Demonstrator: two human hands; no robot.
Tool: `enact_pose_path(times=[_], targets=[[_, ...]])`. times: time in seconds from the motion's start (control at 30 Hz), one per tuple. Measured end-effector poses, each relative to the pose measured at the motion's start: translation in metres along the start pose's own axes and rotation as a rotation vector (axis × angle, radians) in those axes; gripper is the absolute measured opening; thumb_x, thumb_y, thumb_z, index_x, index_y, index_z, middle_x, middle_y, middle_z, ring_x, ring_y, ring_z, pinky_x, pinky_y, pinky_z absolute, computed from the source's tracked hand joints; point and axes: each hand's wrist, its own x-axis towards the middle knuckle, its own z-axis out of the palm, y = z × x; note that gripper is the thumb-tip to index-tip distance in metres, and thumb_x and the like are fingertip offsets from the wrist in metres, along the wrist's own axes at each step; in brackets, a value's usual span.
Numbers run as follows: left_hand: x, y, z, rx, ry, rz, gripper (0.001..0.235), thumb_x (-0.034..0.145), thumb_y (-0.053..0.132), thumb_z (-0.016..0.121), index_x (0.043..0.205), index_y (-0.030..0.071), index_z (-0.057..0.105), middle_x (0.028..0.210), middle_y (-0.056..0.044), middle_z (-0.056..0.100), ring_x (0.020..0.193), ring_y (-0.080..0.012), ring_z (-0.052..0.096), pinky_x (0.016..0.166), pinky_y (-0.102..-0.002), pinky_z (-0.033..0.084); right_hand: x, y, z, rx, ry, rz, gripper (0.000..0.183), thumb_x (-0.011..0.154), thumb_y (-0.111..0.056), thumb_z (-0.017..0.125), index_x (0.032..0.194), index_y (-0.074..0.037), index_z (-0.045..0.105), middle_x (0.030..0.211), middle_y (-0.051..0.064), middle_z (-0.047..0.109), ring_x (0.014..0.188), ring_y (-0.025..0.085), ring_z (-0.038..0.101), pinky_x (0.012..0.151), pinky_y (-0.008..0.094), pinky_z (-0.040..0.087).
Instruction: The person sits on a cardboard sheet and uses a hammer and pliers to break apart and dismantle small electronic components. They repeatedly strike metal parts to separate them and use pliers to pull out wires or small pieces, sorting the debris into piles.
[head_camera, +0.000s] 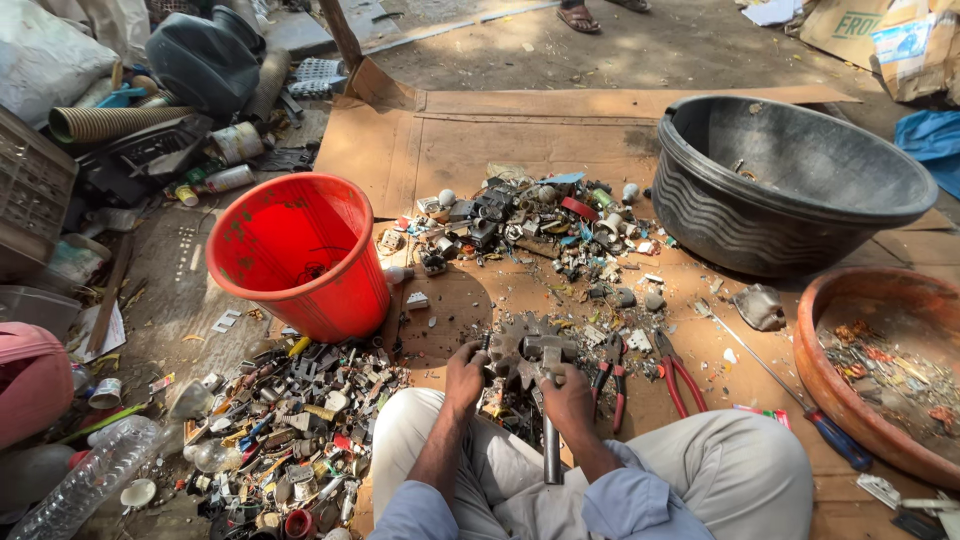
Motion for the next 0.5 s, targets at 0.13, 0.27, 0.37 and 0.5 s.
enact_pose_path(times=[0.13,0.27,0.37,0.5], targets=[[0.001,0.024,-0.023,-0.572,0.389,0.178,0.034,0.093,0.011,0.065,0.125,-0.001,0.062,0.087,-0.018,0.065,0.067,-0.0251,0.063,0.053,-0.036,0.055,0.003,0.005,0.005,-0.070,-0.018,0.050,0.035,0.083,-0.027,0.077,0.111,-0.008,0.067,0.110,0.013,0.067,0.099,0.029,0.068,0.089,0.041,0.053],[-0.006,0.053,-0.067,-1.093,0.646,0.220,0.041,0.097,0.036,0.048,0.127,0.007,0.053,0.092,-0.019,0.068,0.069,-0.0280,0.067,0.059,-0.040,0.057,0.003,0.008,0.008,-0.052,-0.005,0.051,0.035,0.082,-0.026,0.076,0.111,-0.008,0.067,0.109,0.014,0.065,0.098,0.031,0.067,0.088,0.042,0.054],[-0.011,0.053,-0.060,-1.085,0.650,0.182,0.051,0.100,0.054,0.035,0.128,0.013,0.047,0.096,-0.019,0.069,0.071,-0.0301,0.070,0.063,-0.042,0.058,0.003,0.008,0.010,-0.068,0.006,0.034,0.036,0.081,-0.028,0.078,0.109,-0.008,0.066,0.108,0.014,0.066,0.098,0.030,0.067,0.088,0.042,0.054],[-0.001,0.035,-0.046,-0.716,0.522,0.211,0.048,0.105,0.038,0.049,0.138,0.003,0.047,0.104,-0.018,0.069,0.072,-0.0296,0.066,0.063,-0.041,0.055,0.003,0.006,0.008,-0.047,0.090,-0.010,0.032,0.080,-0.024,0.080,0.105,-0.006,0.070,0.106,0.015,0.066,0.097,0.031,0.066,0.087,0.041,0.053]])
